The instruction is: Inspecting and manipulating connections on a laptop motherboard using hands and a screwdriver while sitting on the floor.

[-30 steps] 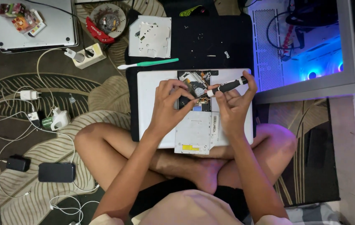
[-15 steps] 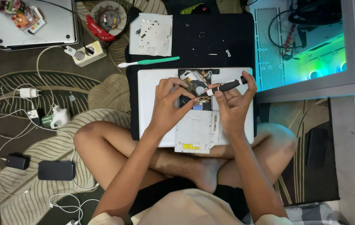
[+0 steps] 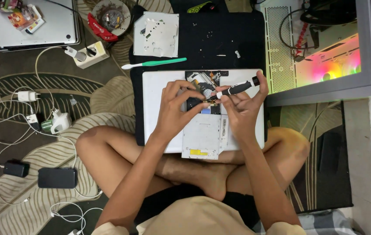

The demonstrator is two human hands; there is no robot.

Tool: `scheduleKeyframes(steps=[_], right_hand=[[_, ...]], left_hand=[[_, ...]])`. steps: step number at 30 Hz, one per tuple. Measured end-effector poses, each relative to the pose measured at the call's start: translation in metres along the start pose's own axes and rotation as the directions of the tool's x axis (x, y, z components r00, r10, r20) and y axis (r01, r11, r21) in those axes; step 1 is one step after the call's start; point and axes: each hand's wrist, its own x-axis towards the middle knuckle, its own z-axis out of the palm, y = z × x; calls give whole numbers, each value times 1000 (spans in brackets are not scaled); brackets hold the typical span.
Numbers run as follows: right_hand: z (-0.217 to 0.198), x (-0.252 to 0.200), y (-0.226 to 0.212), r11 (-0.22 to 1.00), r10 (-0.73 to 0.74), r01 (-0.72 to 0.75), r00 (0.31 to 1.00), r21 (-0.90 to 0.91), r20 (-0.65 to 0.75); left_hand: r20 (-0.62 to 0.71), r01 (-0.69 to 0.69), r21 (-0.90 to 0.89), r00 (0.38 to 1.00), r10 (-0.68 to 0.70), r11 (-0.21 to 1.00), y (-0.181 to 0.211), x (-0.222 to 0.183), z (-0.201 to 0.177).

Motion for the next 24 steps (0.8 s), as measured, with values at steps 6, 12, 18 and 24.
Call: scheduleKeyframes(steps=[6, 12, 18, 24], right_hand=[[-2, 13, 4, 993, -112, 109, 993, -54, -45], [-15, 48, 35, 916, -336, 344, 939, -207, 74], [-4, 59, 48, 861, -421, 455, 888, -228, 185], [-6, 60, 56, 831, -458, 497, 866, -248, 202]], left_hand=[[-121, 27, -49, 992, -33, 998, 5, 3, -3], [-183, 70, 15, 981, -66, 997, -2, 0, -1], [14, 65, 263, 997, -72, 962, 4, 5, -1], [99, 83, 340, 987, -124, 937, -6, 5, 2]])
